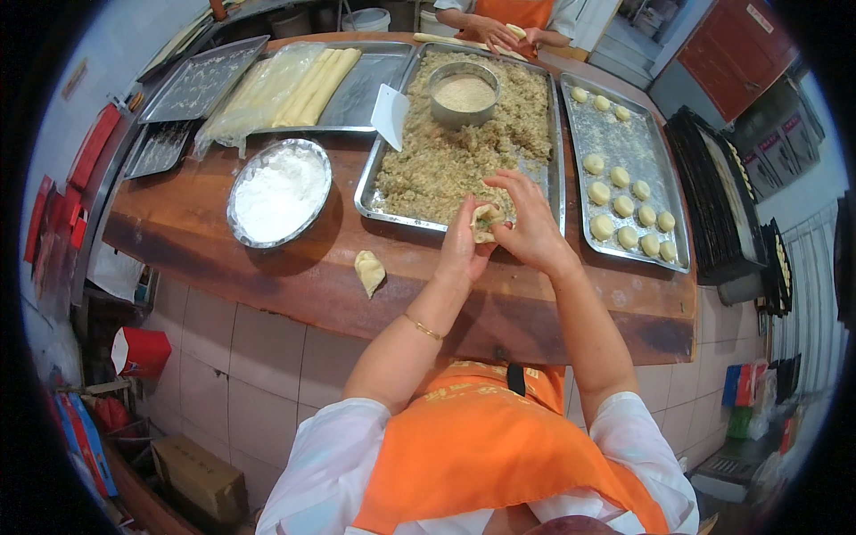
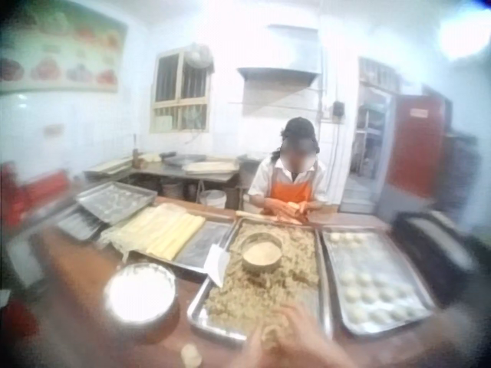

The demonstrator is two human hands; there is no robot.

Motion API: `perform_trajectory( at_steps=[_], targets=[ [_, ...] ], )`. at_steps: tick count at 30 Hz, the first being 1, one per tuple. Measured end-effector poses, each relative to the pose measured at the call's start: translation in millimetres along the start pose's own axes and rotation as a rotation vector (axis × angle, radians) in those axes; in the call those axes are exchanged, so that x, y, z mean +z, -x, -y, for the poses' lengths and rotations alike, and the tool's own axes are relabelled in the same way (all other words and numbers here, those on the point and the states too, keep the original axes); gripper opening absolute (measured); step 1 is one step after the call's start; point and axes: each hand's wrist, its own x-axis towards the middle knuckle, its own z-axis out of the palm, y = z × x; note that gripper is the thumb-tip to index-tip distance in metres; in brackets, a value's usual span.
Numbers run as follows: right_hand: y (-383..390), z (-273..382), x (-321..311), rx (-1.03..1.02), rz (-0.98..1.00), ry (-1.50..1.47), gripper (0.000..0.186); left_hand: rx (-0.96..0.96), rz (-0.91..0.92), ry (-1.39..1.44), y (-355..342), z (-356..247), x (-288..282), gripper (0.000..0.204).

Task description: The person divides dough into pieces, flattens a piece by hand, fills it with a crumbly mixture, and folds the dough over the filling to form a roll, placing the finished rolls onto a tray.

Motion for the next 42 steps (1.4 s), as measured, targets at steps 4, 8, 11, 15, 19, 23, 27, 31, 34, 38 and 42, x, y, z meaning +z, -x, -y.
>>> perform_trajectory(
  at_steps=[4, 8, 11, 15, 19, 23, 27, 31, 34, 38, 42],
  targets=[
    [2, -3, 0, -0.014, 0.010, -0.014, 0.049, -0.023, -0.027, 0.000, 0, 1, -2, 0.036],
    [0, 13, -13, -0.128, 0.025, 0.171, 0.030, -0.042, -0.045, 0.022, -2, 0, -8, 0.037],
    [0, 15, -14, -0.236, -0.012, 0.291, 0.016, -0.052, -0.053, 0.039, -7, 2, -11, 0.038],
    [-2, 6, -4, -0.374, -0.029, 0.324, 0.010, -0.066, -0.078, 0.042, -10, 6, -16, 0.040],
    [-2, 4, -3, -0.399, 0.022, 0.334, 0.009, -0.070, -0.108, 0.086, -11, 9, -18, 0.042],
    [-2, 6, -12, -0.419, 0.016, 0.295, 0.011, -0.096, -0.153, 0.069, -5, 3, -7, 0.042],
    [-6, 4, -9, -0.447, 0.039, 0.268, 0.009, -0.090, -0.154, 0.071, -1, 1, 5, 0.035],
    [-9, 3, -11, -0.379, 0.065, 0.195, 0.024, -0.101, -0.196, 0.016, 3, -1, 8, 0.034],
    [-13, -9, -10, -0.218, 0.140, 0.058, 0.040, -0.099, -0.156, -0.052, 0, 1, -1, 0.031],
    [-18, -36, -1, 0.111, 0.427, -0.346, 0.056, -0.093, -0.153, -0.094, 3, 5, 2, 0.028],
    [-15, -42, 0, 0.301, 0.563, -0.779, 0.070, -0.117, -0.176, -0.002, 7, 7, 11, 0.028]
  ],
)
